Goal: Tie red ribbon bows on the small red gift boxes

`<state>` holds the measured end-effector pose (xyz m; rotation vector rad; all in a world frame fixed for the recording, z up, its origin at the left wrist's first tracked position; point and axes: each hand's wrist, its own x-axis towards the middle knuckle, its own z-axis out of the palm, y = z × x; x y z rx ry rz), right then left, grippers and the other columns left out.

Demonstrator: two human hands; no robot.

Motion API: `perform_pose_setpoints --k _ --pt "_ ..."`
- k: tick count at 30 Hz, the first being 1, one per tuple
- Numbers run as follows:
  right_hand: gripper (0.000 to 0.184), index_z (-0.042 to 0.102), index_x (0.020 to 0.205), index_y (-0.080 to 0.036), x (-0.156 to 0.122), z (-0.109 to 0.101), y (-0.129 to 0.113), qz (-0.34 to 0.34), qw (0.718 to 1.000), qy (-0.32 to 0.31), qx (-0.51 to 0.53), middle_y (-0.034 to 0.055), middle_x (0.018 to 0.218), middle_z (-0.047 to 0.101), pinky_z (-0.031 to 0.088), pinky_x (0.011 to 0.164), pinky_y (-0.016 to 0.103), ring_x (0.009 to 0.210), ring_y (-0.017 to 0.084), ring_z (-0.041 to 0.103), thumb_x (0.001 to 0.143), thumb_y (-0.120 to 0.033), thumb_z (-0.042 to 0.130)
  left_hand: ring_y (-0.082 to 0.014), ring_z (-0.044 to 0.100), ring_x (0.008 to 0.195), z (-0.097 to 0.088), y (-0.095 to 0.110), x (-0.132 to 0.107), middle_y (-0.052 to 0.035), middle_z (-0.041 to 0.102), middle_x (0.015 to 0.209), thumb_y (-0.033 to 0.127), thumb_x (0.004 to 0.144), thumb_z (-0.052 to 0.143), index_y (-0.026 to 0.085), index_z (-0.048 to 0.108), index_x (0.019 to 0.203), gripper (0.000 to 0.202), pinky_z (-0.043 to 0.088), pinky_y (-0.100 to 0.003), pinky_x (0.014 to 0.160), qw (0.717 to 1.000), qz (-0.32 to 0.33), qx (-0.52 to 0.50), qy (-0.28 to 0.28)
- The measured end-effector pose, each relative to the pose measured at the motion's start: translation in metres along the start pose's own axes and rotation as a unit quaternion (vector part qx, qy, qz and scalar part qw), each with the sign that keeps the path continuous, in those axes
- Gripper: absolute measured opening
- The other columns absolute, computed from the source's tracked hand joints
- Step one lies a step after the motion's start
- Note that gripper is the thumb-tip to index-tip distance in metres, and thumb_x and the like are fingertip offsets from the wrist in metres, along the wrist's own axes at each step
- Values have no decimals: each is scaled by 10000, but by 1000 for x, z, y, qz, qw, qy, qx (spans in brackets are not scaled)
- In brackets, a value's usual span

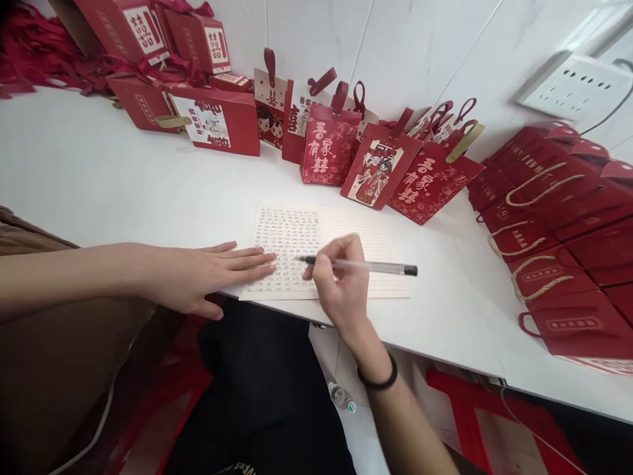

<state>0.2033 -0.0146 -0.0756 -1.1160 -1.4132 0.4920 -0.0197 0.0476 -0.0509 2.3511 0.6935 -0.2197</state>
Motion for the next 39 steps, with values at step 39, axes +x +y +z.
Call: perform_pose_setpoints --k 39 --pt "295 323 549 -202 -34 9 -4 116 974 -4 -196 -74 497 371 323 477 188 478 78 361 749 -187 540 -300 -27 1430 16 14 -2 -72 -56 1550 197 648 639 246 -1 1480 1051 21 -556 1115 968 -49 227 -94"
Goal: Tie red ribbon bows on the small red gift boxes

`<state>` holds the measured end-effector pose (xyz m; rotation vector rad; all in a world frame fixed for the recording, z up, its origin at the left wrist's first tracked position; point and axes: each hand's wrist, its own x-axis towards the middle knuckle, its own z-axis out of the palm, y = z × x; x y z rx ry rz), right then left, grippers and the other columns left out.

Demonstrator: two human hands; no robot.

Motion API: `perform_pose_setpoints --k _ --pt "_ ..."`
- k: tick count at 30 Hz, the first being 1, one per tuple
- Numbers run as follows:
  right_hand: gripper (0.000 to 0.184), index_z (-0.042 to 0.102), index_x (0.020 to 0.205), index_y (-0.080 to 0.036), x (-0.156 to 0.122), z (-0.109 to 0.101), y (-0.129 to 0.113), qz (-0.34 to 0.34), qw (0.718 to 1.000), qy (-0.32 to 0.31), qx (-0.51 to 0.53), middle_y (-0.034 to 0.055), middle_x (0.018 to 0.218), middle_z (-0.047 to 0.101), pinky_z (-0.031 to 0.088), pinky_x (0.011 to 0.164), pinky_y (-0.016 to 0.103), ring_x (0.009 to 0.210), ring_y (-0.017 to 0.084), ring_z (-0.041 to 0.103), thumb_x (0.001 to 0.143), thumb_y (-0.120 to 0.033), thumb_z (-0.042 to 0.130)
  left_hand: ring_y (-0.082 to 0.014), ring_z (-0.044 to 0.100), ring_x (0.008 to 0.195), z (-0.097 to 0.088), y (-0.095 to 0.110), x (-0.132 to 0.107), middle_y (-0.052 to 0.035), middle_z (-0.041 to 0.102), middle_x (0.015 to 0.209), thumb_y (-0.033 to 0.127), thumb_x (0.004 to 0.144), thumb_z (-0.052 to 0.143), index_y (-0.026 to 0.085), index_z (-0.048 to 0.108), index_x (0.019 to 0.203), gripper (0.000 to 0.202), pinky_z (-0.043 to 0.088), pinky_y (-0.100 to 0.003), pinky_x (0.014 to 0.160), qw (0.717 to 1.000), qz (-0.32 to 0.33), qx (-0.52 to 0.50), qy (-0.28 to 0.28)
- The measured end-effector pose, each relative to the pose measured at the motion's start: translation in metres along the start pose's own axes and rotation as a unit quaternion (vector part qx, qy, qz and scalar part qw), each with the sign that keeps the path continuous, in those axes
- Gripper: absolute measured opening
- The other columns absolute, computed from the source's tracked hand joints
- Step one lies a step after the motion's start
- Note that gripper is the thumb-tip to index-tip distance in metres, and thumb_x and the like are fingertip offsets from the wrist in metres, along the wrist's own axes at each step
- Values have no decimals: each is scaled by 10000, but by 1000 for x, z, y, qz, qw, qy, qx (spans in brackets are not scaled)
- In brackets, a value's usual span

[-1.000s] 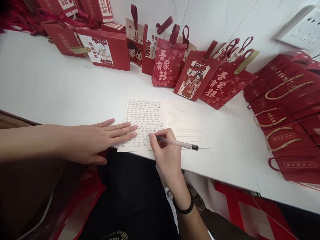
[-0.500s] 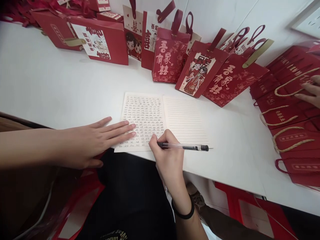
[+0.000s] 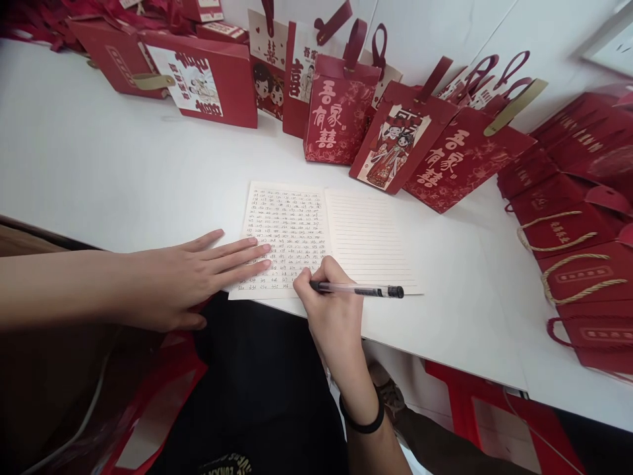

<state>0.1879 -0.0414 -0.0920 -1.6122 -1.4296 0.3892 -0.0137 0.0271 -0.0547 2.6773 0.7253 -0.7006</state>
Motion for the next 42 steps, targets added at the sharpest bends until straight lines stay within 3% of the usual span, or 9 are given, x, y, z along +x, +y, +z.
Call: perform_pose_setpoints --k 10,17,28,31,35,42 --pt "298 317 551 -205 0 -1 0 26 1000 6 -2 -75 494 356 320 467 189 475 83 360 744 -201 545 -307 6 1428 4 -2 -1 -79 27 1555 227 644 655 259 41 1481 1039 41 -544 1123 999 11 -10 38" --pt "293 299 559 -207 -1 0 -1 16 1000 8 -6 -75 499 353 326 482 189 483 83 355 741 -184 527 -297 -9 1427 3 -1 0 -75 -7 1553 198 638 655 257 14 1480 1059 39 -540 1125 1000 6 -9 25" --pt "276 313 554 -208 0 -2 0 28 999 10 26 -72 501 351 314 459 194 478 85 342 732 -163 520 -291 4 1426 9 -6 -2 -54 27 1562 275 704 608 283 47 1478 956 35 -525 1125 995 30 -70 71" --pt "292 340 553 -204 0 -6 5 92 987 39 124 -70 486 388 318 454 200 464 86 369 752 -181 552 -295 12 1428 7 -6 -2 -77 39 1559 263 699 612 269 48 1479 963 39 -538 1119 996 26 -65 59" --pt "341 395 609 -202 -2 -8 13 152 952 95 248 -70 482 403 329 437 200 444 92 393 807 -359 623 -303 23 1424 -1 -1 -3 -96 28 1552 212 661 647 258 68 1477 1002 54 -555 1118 997 11 -72 37" --pt "292 544 773 -193 4 -4 17 60 979 32 191 -21 599 505 413 468 207 511 119 476 849 -475 553 -291 9 1419 -22 7 -8 -135 -6 1528 156 587 729 193 52 1471 1114 81 -558 1118 996 -23 -77 -34"
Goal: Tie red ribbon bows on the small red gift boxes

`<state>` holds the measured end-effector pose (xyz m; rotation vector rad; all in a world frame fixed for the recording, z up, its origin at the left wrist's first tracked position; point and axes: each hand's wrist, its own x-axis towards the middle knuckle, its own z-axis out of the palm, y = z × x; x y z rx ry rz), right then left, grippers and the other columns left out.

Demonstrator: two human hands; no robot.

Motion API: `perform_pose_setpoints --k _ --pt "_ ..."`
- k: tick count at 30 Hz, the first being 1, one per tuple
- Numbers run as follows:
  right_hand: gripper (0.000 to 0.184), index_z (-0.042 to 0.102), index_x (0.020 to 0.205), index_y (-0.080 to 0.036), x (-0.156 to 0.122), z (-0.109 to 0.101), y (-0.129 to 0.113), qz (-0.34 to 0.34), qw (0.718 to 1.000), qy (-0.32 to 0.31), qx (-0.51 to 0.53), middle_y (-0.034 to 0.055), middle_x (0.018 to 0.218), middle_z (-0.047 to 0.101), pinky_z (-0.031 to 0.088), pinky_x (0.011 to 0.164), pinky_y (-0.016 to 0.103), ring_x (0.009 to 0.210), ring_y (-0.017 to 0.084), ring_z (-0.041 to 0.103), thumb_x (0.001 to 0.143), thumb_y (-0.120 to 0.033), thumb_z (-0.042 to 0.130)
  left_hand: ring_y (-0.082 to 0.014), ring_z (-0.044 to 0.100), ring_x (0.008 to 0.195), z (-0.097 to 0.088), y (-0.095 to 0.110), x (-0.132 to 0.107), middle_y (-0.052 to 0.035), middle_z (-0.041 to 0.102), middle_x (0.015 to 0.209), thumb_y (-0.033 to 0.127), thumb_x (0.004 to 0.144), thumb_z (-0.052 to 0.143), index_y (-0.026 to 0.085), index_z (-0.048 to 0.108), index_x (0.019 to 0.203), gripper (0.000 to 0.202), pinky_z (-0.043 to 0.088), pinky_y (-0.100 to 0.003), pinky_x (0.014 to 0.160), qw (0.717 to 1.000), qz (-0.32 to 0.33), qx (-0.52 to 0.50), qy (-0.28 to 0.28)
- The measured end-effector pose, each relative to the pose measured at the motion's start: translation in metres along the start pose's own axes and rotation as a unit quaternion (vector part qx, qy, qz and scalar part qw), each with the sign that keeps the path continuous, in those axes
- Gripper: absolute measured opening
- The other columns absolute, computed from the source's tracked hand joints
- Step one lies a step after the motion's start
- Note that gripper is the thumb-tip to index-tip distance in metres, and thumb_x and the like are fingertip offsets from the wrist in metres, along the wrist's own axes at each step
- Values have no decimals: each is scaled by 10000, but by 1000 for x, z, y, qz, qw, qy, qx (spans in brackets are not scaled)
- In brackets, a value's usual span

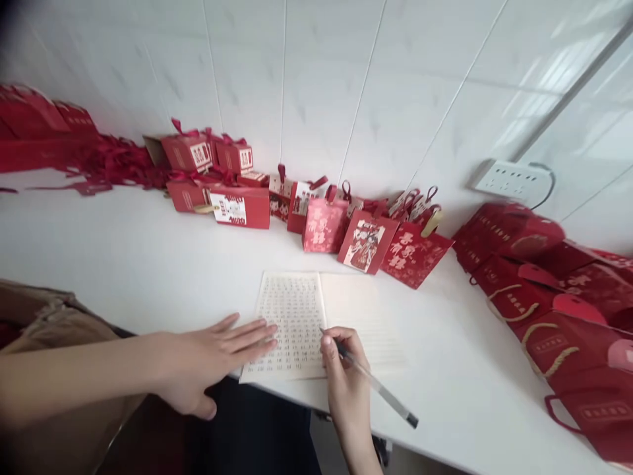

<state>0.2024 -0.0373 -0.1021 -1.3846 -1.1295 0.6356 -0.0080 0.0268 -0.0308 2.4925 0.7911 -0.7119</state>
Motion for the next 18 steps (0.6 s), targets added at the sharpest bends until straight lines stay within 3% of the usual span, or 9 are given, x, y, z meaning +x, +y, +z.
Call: perform_pose_setpoints --k 3,7,11,14,18 --pt "226 572 847 -209 11 -4 1 -83 990 -52 -97 20 721 600 480 528 241 608 161 573 864 -430 529 -296 28 1412 -7 2 -4 -145 2 1518 163 591 718 165 79 1467 1084 98 -568 1108 1000 6 -1 6" --pt "167 580 961 -229 34 -19 4 -233 939 -68 -245 63 921 610 534 650 291 745 184 621 901 -281 433 -316 67 1402 -10 4 -8 -169 46 1505 172 583 701 122 151 1457 1034 113 -573 1098 1000 8 -17 14" --pt "410 520 1184 -241 63 -35 10 -336 868 -95 -354 104 1076 596 553 724 373 945 237 613 852 -95 329 -345 99 1393 -11 4 -8 -190 99 1499 262 607 702 110 199 1450 993 133 -609 1077 999 28 -33 33" --pt "458 492 1239 -217 87 -38 5 -375 834 -100 -394 119 1117 599 553 744 424 968 256 609 848 -60 312 -355 119 1391 -11 3 -8 -203 117 1497 306 612 704 104 217 1448 989 151 -614 1071 998 32 -30 34" --pt "301 592 1059 -167 120 -18 -21 -358 832 -157 -394 111 1018 616 530 805 374 932 223 612 887 -81 359 -359 153 1393 -7 -3 -7 -218 139 1504 366 648 687 76 218 1450 974 207 -587 1076 998 41 -9 40"
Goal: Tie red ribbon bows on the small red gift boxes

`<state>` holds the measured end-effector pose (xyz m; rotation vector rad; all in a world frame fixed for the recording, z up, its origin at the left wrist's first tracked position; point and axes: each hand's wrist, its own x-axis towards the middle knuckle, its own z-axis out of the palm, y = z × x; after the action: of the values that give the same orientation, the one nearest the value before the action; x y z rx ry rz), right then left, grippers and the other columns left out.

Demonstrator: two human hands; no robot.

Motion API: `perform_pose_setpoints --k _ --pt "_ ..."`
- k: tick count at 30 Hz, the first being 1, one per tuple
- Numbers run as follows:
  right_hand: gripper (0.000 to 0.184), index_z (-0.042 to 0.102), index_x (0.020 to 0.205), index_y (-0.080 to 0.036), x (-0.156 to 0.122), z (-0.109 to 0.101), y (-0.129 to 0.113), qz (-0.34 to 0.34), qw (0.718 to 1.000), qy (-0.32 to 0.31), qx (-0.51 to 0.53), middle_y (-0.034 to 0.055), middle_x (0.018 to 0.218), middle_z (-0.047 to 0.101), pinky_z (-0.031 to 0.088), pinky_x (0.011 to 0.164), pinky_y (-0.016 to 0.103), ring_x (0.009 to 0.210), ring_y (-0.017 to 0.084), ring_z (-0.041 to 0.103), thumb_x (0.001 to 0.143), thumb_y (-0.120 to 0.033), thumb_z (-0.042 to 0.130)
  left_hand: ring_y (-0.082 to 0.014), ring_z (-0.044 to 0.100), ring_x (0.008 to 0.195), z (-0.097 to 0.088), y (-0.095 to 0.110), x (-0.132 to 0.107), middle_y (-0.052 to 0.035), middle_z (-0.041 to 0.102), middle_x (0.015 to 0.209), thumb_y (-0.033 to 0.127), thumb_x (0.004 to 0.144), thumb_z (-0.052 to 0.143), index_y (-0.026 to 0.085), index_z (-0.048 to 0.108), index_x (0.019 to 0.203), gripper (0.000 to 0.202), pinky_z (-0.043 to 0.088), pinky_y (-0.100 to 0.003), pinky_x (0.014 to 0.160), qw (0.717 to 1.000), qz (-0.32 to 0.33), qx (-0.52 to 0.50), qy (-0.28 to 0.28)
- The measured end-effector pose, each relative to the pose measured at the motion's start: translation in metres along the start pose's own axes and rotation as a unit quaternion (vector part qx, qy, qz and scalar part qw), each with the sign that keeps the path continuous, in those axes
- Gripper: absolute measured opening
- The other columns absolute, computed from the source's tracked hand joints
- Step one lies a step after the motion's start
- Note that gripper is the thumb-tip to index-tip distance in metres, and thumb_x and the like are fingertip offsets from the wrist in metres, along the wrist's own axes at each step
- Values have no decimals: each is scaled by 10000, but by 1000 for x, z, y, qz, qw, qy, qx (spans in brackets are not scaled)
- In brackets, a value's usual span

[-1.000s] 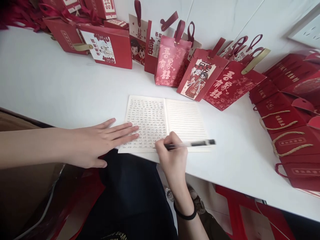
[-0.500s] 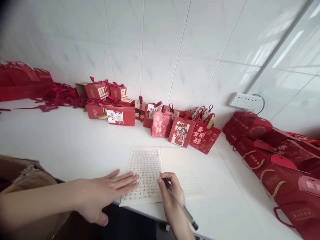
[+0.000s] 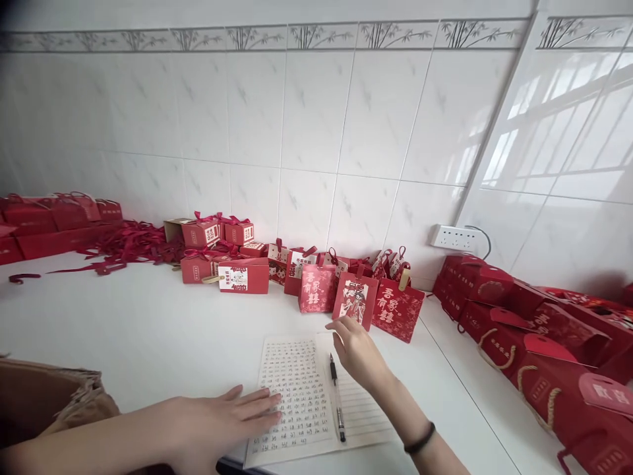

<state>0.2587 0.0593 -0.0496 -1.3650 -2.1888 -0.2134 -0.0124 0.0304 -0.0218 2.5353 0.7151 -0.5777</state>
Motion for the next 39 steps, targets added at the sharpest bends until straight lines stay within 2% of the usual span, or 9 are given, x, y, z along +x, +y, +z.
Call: perform_pose_setpoints --k 5,9,14,16,19,23,27,34,39 --pt "261 652 961 -145 74 16 -22 -31 993 -115 -1 96 999 625 486 853 304 951 191 602 870 -42 431 -308 397 1308 7 -10 3 -135 443 1410 396 769 592 209 457 1345 620 227 -547 1099 991 66 -3 117" --pt "240 664 968 -118 125 46 -48 -64 985 -162 -18 112 1053 622 481 852 293 993 197 591 846 -19 482 -276 526 1167 1 -12 7 -119 566 1253 386 807 550 191 550 1256 489 413 -409 1008 991 60 6 117" --pt "142 607 1030 -120 176 77 -88 -82 977 -188 -52 76 1116 594 502 850 375 1005 195 581 903 -146 549 -300 580 1080 -15 -12 4 -136 584 1196 360 828 515 199 560 1254 457 492 -435 888 994 34 22 98" --pt "162 595 1047 -127 195 87 -104 -82 977 -186 -62 71 1117 588 508 844 393 997 198 582 916 -216 558 -331 536 1145 -16 -16 3 -170 547 1255 408 844 495 171 516 1299 514 472 -473 907 994 5 6 112" --pt "220 575 1102 -136 225 100 -125 -72 981 -171 -65 81 1155 568 503 859 411 1018 210 574 922 -261 555 -426 324 1312 0 -36 7 -221 321 1459 544 801 515 151 261 1453 802 335 -628 980 975 -107 -27 194" --pt "276 549 1158 -146 265 115 -140 -39 987 -150 -45 90 1193 549 487 886 429 1053 222 558 927 -297 547 -479 13 1380 40 -78 24 -99 75 1557 644 742 516 277 112 1476 915 64 -765 993 954 -200 -82 208" --pt "272 568 1119 -140 297 130 -142 24 986 -163 -20 83 1127 580 502 853 405 985 202 586 931 -334 539 -447 -73 1380 59 -96 35 -40 30 1557 584 784 484 327 113 1465 817 21 -775 993 950 -216 -123 190" --pt "478 470 1270 -144 336 156 -134 174 968 -182 1 128 1290 480 429 945 483 1153 276 494 894 -422 570 -423 -118 1376 65 -93 44 -5 37 1554 593 855 353 351 98 1454 694 -44 -772 989 941 -209 -160 211" --pt "472 481 1261 -155 354 167 -115 200 950 -233 53 119 1244 516 460 907 484 1092 267 536 885 -419 585 -419 -126 1380 67 -89 48 2 49 1550 578 885 293 356 125 1448 628 -88 -764 979 930 -215 -186 232"
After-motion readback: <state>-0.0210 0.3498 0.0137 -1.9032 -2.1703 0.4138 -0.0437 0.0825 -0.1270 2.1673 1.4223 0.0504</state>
